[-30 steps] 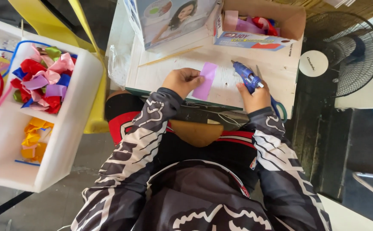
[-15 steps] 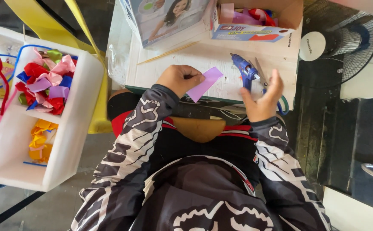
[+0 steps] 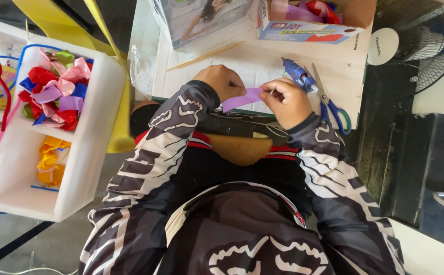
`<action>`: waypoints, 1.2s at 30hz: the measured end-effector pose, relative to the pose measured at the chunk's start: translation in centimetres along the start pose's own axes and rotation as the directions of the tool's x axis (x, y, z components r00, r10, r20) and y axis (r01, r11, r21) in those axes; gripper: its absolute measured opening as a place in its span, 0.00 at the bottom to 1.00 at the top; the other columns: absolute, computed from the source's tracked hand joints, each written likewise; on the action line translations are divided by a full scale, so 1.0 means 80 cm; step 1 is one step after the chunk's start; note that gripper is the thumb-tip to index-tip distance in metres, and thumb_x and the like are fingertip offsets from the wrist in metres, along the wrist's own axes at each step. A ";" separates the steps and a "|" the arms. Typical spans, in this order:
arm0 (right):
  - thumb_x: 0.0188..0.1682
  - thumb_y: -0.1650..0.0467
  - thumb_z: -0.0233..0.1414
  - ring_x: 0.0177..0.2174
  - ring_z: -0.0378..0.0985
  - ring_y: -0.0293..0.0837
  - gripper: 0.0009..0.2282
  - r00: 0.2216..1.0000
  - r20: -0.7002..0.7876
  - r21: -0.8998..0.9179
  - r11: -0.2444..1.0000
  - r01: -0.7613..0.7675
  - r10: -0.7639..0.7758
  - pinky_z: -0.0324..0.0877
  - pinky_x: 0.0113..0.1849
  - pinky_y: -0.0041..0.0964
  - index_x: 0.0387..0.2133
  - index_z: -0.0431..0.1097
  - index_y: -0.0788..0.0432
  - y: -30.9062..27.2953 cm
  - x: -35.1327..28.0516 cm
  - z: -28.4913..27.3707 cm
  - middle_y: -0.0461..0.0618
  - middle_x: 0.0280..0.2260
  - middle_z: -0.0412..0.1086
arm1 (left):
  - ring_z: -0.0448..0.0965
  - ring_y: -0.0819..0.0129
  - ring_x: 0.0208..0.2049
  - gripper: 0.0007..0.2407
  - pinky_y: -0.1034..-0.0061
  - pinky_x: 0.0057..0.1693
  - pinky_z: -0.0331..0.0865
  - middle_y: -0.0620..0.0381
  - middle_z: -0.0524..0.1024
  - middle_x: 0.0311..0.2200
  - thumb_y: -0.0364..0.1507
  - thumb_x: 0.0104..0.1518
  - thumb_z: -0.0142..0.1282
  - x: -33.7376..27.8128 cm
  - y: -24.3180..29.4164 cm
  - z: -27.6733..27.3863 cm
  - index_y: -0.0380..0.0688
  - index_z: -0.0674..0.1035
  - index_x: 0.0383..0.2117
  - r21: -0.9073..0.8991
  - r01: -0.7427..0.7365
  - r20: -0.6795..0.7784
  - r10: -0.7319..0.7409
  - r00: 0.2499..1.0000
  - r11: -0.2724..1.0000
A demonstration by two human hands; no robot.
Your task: The person folds a purple paper petal, trims its edges with scissors, and applies hot glue to secure the shape. They repeat this process to form multiple petals and place the finished pieces into a box.
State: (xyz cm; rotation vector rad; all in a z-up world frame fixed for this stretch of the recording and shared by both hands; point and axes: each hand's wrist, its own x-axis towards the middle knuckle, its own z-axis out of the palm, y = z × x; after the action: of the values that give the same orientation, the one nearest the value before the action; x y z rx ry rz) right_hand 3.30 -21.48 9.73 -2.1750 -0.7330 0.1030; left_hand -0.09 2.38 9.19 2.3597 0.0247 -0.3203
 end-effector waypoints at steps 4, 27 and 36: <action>0.48 0.72 0.63 0.30 0.78 0.46 0.04 0.996 0.033 -0.060 0.995 -0.086 0.088 0.74 0.32 0.37 0.36 0.80 0.54 0.013 0.005 0.010 0.49 0.29 0.76 | 0.84 0.53 0.37 0.08 0.59 0.49 0.76 0.65 0.84 0.29 0.40 0.51 0.57 0.018 -0.013 0.019 0.65 0.87 0.32 0.031 -0.002 0.021 0.001 1.000 1.000; 0.55 0.72 0.58 0.36 0.70 0.53 0.03 0.868 0.264 -0.382 0.781 0.494 -0.420 0.70 0.38 0.47 0.35 0.81 0.56 0.048 0.010 0.037 0.45 0.33 0.72 | 0.66 0.53 0.49 0.12 0.56 0.56 0.60 0.63 0.74 0.46 0.33 0.58 0.55 0.045 -0.071 0.069 0.82 0.87 0.32 0.385 -0.396 -0.199 0.494 0.847 0.834; 0.46 0.74 0.51 0.42 0.70 0.55 0.14 0.866 0.398 -0.403 0.791 0.461 -0.302 0.67 0.45 0.55 0.43 0.81 0.54 0.041 0.011 0.024 0.46 0.40 0.73 | 0.65 0.53 0.50 0.12 0.56 0.57 0.58 0.63 0.73 0.47 0.35 0.60 0.53 0.043 -0.063 0.058 0.83 0.87 0.35 0.365 -0.376 -0.126 0.445 0.887 0.852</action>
State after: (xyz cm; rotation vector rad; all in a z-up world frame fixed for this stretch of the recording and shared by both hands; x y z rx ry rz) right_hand 4.99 -21.36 6.21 -2.4508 -1.5215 0.0526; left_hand 1.66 2.57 1.74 2.6388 -0.4709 0.1476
